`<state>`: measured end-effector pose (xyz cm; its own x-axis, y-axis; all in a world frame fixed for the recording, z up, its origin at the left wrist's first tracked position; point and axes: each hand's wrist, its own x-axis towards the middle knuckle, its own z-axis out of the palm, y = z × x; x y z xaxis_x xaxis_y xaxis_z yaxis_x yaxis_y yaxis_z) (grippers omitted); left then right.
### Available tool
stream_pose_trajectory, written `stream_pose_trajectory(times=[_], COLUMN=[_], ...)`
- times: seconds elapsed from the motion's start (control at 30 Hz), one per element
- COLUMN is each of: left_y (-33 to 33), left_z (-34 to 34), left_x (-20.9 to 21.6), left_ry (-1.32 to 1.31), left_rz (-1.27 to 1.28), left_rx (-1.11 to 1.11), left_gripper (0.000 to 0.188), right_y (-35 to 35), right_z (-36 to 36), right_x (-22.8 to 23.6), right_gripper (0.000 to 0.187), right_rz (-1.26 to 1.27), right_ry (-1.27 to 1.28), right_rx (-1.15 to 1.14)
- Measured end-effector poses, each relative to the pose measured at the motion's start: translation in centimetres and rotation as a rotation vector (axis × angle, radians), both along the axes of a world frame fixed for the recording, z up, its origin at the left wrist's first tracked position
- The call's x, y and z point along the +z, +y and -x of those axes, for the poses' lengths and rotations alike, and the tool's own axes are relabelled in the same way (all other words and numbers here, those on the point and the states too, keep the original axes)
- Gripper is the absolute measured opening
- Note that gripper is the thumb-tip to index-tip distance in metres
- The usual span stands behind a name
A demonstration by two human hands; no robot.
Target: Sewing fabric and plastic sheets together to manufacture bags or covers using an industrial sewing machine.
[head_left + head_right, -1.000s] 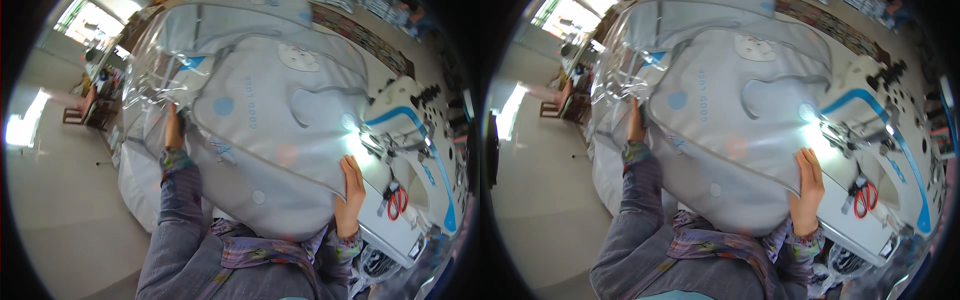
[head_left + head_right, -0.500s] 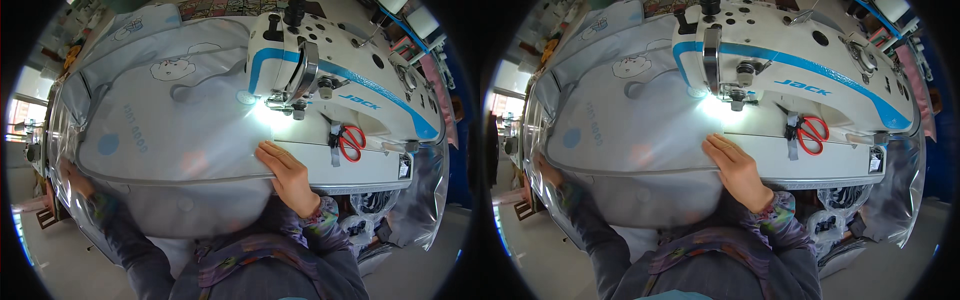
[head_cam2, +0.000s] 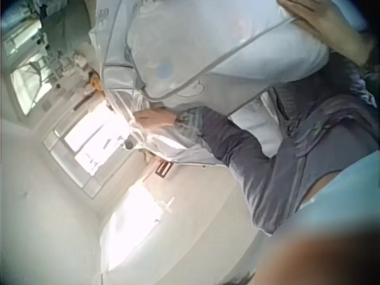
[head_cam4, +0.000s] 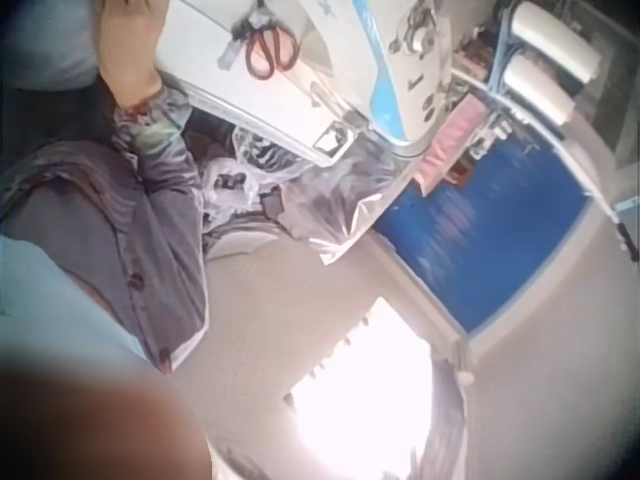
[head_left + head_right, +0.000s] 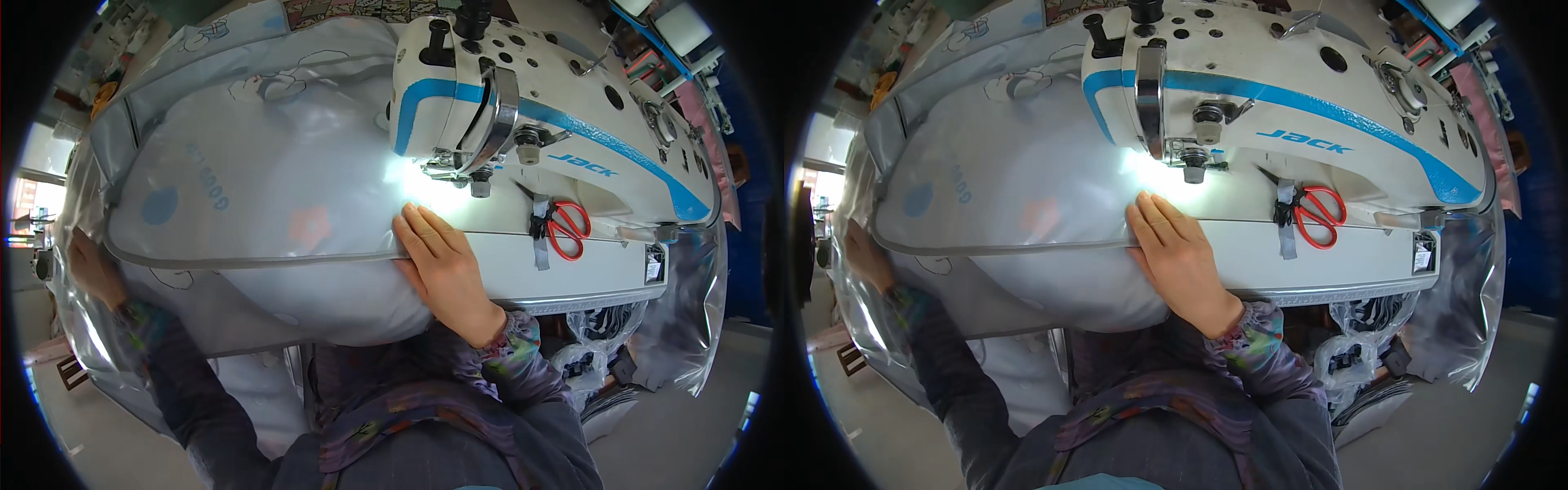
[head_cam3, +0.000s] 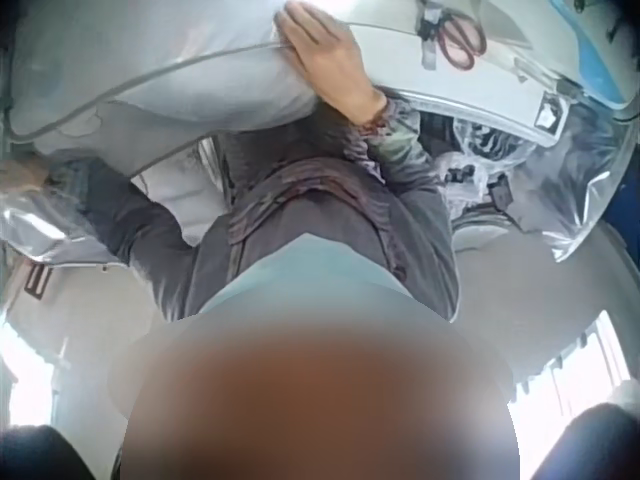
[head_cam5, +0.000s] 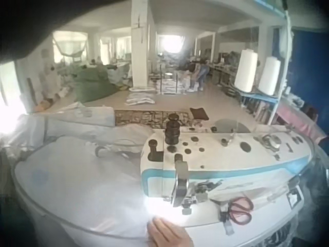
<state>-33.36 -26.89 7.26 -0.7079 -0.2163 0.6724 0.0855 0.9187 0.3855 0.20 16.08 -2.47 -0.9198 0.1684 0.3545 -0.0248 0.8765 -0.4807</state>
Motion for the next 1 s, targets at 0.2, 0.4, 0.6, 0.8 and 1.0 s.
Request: stream_pose_trajectory(times=[0.2, 0.4, 0.6, 0.8, 1.0], left_y=[-0.5, 5.2, 30.7, 40.3, 33.1], left_z=[7.1, -0.5, -4.9, 0.5, -10.5], left_x=[1.9, 3.5, -0.5, -10.5, -7.9], left_ry=[0.104, -0.301, 0.149, 0.064, 0.007], left_rz=[0.175, 0.868, 0.353, 0.508, 0.681], left_rx=[-0.317, -0.003, -1.161, -0.839, -0.856], left_gripper=[0.049, 0.03, 0.035, 0.021, 0.018], right_y=[0.5, 0.2, -0.6, 0.0, 0.9], right_z=[0.0, 0.4, 0.8, 0.2, 0.4], right_x=[-0.1, 0.4, 0.4, 0.3, 1.6], right_gripper=[0.053, 0.057, 0.061, 0.046, 0.034], right_rz=[-0.174, -0.164, -0.18, -0.052, 0.27], right_ry=[-0.072, -0.122, -0.144, -0.075, 0.095], right_rx=[0.017, 0.054, 0.053, 0.098, -0.028])
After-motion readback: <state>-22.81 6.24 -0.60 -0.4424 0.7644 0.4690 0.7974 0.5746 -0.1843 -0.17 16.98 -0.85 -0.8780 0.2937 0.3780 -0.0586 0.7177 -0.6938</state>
